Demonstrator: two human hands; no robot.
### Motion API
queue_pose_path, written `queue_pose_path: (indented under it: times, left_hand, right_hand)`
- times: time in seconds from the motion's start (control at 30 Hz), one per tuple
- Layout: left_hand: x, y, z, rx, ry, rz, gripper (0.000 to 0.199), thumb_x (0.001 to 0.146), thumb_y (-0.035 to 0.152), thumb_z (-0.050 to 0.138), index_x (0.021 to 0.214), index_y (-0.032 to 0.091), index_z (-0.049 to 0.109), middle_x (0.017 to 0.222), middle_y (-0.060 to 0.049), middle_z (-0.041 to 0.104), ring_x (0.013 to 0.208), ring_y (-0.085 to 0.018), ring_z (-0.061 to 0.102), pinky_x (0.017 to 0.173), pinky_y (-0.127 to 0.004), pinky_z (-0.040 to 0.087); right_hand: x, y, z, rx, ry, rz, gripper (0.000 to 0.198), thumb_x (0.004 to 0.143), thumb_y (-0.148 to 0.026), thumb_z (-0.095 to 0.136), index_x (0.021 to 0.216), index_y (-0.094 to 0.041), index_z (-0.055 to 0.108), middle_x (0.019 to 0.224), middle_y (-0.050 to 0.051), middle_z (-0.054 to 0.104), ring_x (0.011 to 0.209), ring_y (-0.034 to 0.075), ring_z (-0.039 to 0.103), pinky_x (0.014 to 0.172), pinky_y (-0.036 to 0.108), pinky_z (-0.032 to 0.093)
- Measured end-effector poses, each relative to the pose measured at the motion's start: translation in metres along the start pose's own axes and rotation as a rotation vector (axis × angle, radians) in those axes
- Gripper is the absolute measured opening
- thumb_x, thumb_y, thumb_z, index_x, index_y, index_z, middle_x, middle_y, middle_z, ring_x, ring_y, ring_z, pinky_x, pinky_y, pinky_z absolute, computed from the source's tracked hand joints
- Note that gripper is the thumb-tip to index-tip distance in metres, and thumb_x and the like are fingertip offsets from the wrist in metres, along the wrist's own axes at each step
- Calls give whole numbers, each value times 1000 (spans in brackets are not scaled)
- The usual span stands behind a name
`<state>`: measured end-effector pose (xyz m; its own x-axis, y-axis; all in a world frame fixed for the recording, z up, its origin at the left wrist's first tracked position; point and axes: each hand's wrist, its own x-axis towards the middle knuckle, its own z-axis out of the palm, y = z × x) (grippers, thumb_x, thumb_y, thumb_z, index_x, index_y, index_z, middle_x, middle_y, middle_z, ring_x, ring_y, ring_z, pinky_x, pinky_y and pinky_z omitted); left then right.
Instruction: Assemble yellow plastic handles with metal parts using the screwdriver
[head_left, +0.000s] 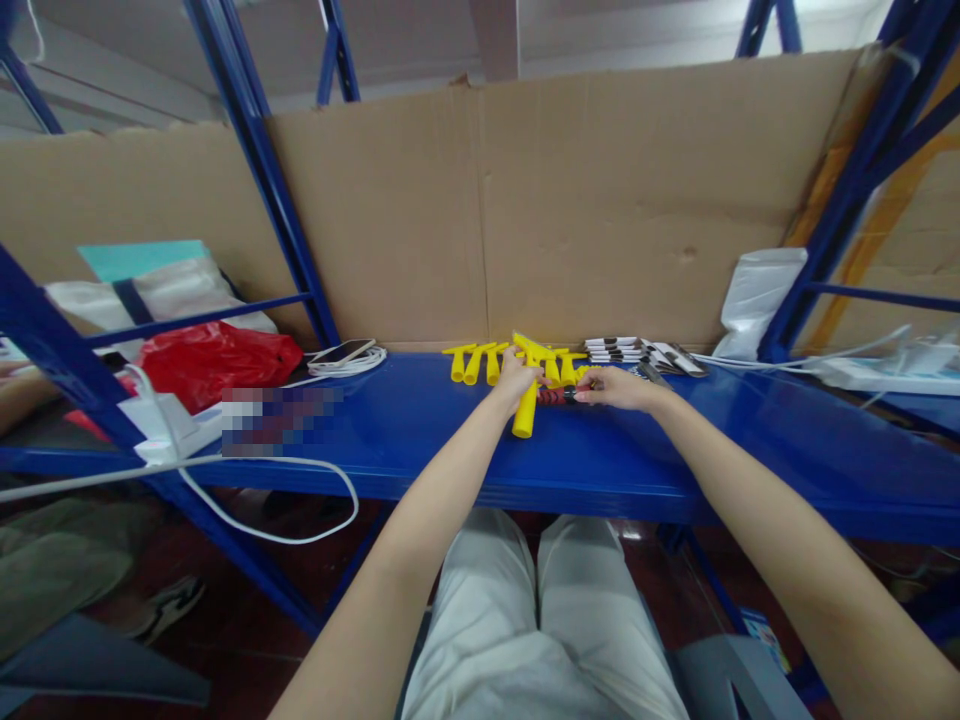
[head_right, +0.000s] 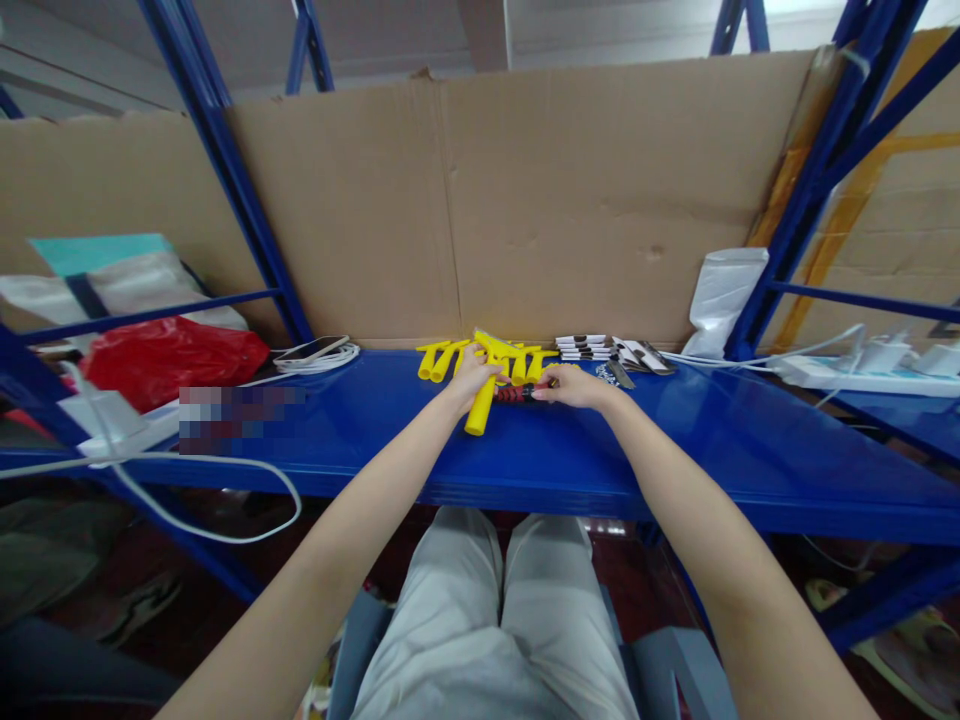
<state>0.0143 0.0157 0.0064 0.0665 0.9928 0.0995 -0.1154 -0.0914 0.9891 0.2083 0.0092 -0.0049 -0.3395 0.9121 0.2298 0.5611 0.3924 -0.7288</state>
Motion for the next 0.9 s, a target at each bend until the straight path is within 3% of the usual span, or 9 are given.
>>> queue_pose_path:
  times: [0.17, 0.3, 0.43, 0.53, 0.73, 0.9]
  left_hand:
    - [2, 4, -3, -40, 73, 10, 61, 73, -2, 52, 122, 28, 32, 113, -3, 59, 56, -7, 62, 40, -15, 38]
    - [4, 5, -4, -31, 117, -14, 58, 75, -2, 50, 121, 28, 32, 112, -2, 58, 53, -5, 60, 39, -14, 36]
    - [5, 3, -4, 10, 112, -37, 61, 71, -1, 56, 119, 27, 33, 110, -3, 60, 58, -9, 64, 39, -16, 37]
    - [6, 0, -4, 40, 86, -56, 65, 68, -1, 60, 119, 27, 33, 107, -3, 61, 61, -11, 66, 41, -16, 39]
    - [5, -3, -3, 101, 5, -98, 63, 70, -2, 58, 122, 24, 33, 107, -6, 63, 62, -14, 68, 40, -18, 38]
    - [2, -3, -2, 110, -89, -93, 59, 72, 0, 61, 120, 22, 35, 101, -5, 65, 58, -12, 66, 39, -17, 37]
  right_hand:
    - [-5, -9, -6, 174, 33, 84, 24, 69, -34, 79, 67, -18, 61, 52, -1, 60, 43, 9, 48, 41, 20, 35]
    - [-6, -18, -11, 355, 277, 107, 21, 80, -27, 73, 69, -19, 57, 42, -7, 44, 36, 6, 37, 35, 17, 29]
    - [-4, -15, -20, 559, 540, 124, 20, 82, -31, 71, 77, -21, 55, 49, -9, 41, 36, 5, 32, 32, 16, 28]
    - [-1, -6, -29, 612, 695, 115, 24, 82, -41, 69, 84, -23, 52, 52, -9, 40, 37, 6, 35, 33, 17, 33]
    - [1, 5, -45, 662, 925, 25, 26, 89, -48, 57, 84, -26, 44, 51, -10, 38, 34, 6, 35, 30, 18, 32]
    - [-1, 0, -48, 769, 955, 42, 25, 94, -47, 51, 85, -25, 40, 59, -7, 50, 42, 9, 53, 40, 21, 48]
